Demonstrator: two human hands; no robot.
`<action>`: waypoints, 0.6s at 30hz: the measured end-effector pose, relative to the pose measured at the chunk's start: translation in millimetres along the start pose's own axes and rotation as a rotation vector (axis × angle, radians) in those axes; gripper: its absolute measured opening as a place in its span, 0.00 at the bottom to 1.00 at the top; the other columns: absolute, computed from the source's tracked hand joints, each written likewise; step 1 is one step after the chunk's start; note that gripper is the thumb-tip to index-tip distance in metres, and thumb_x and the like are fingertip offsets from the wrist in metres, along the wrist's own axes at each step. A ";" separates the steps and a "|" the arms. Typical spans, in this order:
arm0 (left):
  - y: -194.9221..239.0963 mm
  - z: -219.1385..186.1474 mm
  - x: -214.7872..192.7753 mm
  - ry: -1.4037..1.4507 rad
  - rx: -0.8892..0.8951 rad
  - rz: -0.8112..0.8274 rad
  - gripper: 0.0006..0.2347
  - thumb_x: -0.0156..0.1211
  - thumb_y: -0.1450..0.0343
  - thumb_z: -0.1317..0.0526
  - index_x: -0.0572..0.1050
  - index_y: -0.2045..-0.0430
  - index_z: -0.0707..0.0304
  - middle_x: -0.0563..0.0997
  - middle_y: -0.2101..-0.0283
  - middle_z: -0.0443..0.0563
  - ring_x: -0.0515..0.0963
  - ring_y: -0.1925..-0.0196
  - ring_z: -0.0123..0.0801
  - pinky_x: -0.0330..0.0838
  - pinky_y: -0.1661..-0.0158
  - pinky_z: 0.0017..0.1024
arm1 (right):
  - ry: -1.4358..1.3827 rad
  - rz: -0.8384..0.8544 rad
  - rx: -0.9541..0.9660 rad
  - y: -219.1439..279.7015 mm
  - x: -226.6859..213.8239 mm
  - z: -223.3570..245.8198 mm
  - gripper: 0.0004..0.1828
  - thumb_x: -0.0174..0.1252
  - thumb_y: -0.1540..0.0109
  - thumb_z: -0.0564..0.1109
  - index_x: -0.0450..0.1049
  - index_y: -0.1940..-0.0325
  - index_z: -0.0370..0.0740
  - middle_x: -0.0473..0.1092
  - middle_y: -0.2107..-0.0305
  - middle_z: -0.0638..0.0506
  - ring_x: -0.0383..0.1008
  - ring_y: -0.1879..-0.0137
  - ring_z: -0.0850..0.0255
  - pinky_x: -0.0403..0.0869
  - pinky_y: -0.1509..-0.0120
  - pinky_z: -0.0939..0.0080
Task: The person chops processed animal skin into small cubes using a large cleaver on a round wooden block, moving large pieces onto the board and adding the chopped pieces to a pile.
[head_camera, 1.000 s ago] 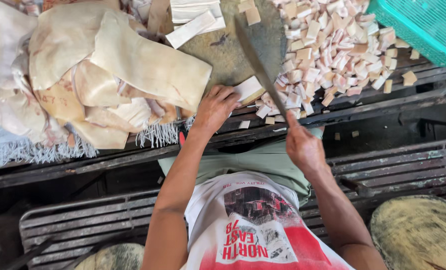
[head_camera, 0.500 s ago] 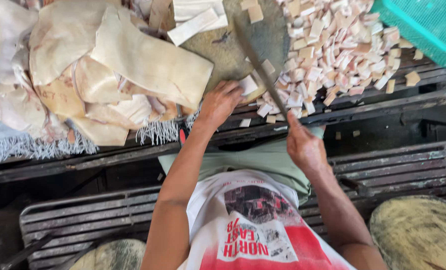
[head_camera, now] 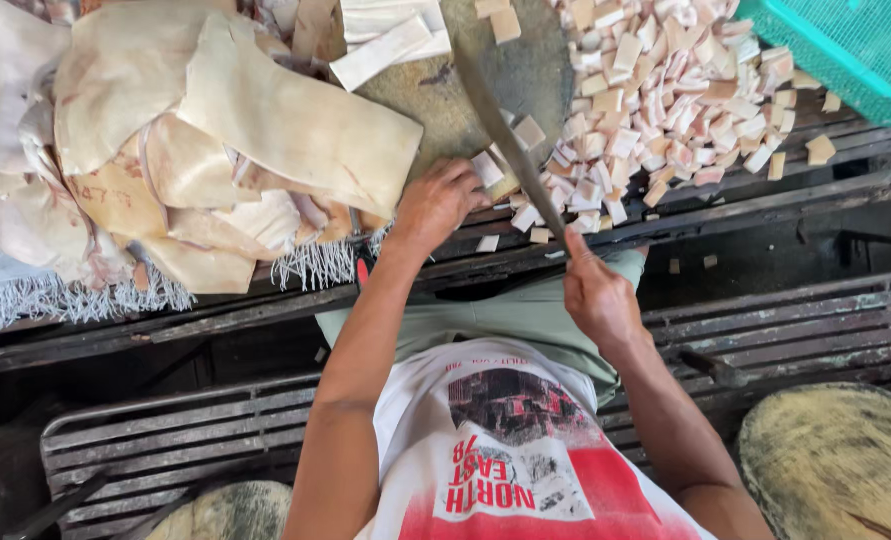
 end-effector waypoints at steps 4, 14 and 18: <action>-4.5 22.7 -31.6 0.003 -0.043 -0.205 0.10 0.71 0.33 0.60 0.82 0.62 0.62 0.80 0.49 0.55 0.77 0.48 0.51 0.74 0.45 0.42 | -0.092 -0.020 0.061 11.9 -15.9 -0.6 0.33 0.55 0.36 0.35 0.62 0.25 0.41 0.75 0.68 0.35 0.80 0.66 0.42 0.78 0.62 0.47; -53.9 150.2 -58.3 -0.528 -0.354 -0.336 0.27 0.62 0.32 0.65 0.66 0.35 0.67 0.67 0.34 0.62 0.63 0.31 0.59 0.58 0.38 0.58 | 0.062 0.111 0.053 -20.1 9.3 -36.5 0.30 0.56 0.36 0.38 0.66 0.28 0.44 0.76 0.73 0.35 0.78 0.70 0.40 0.77 0.63 0.42; -64.8 166.8 -55.0 -0.340 -0.541 -0.156 0.26 0.63 0.32 0.63 0.67 0.37 0.62 0.71 0.40 0.60 0.69 0.38 0.56 0.65 0.42 0.55 | 0.113 -0.068 0.048 -64.1 -10.0 -71.0 0.28 0.55 0.33 0.39 0.66 0.26 0.41 0.75 0.66 0.30 0.78 0.62 0.36 0.77 0.57 0.43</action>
Point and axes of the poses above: each hand's wrist, its own y-axis away from the middle knuckle, its own x-axis out of the palm, z = x × y, the point moved 9 cm from there along -y, towards the middle knuckle
